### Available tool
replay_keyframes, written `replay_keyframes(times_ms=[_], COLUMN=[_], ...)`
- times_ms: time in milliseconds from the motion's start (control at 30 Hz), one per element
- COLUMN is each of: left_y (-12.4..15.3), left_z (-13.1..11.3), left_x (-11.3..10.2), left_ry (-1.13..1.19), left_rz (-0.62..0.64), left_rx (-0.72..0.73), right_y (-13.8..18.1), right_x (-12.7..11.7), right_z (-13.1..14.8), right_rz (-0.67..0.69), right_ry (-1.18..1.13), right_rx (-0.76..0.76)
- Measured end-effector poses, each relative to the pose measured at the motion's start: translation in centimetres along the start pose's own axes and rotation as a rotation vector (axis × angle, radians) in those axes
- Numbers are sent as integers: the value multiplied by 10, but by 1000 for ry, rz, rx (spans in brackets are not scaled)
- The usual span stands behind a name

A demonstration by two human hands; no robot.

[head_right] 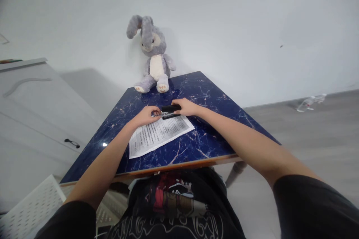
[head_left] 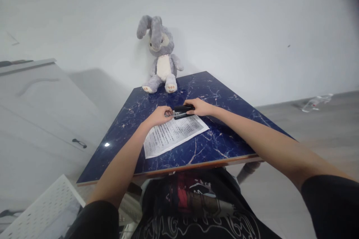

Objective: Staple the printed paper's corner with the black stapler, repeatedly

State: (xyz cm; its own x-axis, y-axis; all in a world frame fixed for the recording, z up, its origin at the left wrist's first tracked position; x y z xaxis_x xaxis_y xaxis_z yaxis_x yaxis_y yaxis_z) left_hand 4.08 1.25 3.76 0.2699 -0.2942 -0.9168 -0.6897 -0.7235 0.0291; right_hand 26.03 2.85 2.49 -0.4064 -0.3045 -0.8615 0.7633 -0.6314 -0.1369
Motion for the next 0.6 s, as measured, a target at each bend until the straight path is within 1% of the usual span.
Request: replay_keyframes(times_ms=[200,300,367,433,500,600], left_y=[5,9,10,9,6,0], left_z=[8,13,14,13,10,1], left_x=[-4,-9,-11,-10,-7,2], left_ry=[3,27,66,126,169,118], left_rz=[97,156,165,133,68,-32], left_rx=[-1,23,46,69,95,148], right_y=[0,1,1,1,2,2], right_x=[-3,-4,-4,-4,-4,-2], right_z=[-2,-5,-8,-10,-9,-1], right_rz=[12,13,17,16,5,-1], right_ry=[-8,-18,-42,-85,-133,-169], right_rx=[-3,-4,-11,-33,-71,-142])
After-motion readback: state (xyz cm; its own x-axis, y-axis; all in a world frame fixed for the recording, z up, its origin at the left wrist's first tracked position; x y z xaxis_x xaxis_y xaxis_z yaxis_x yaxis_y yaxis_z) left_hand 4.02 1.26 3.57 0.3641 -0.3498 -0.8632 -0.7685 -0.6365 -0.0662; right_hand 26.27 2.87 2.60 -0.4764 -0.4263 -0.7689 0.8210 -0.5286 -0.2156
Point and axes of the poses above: each hand's wrist, its own y-axis away from the middle knuckle, its own x-axis out of the palm, z = x × y, the point moved 5 cm from there along -y, towards the middle knuckle, and after that the axes turned 15 degrees about z, right-handed, at the moved point
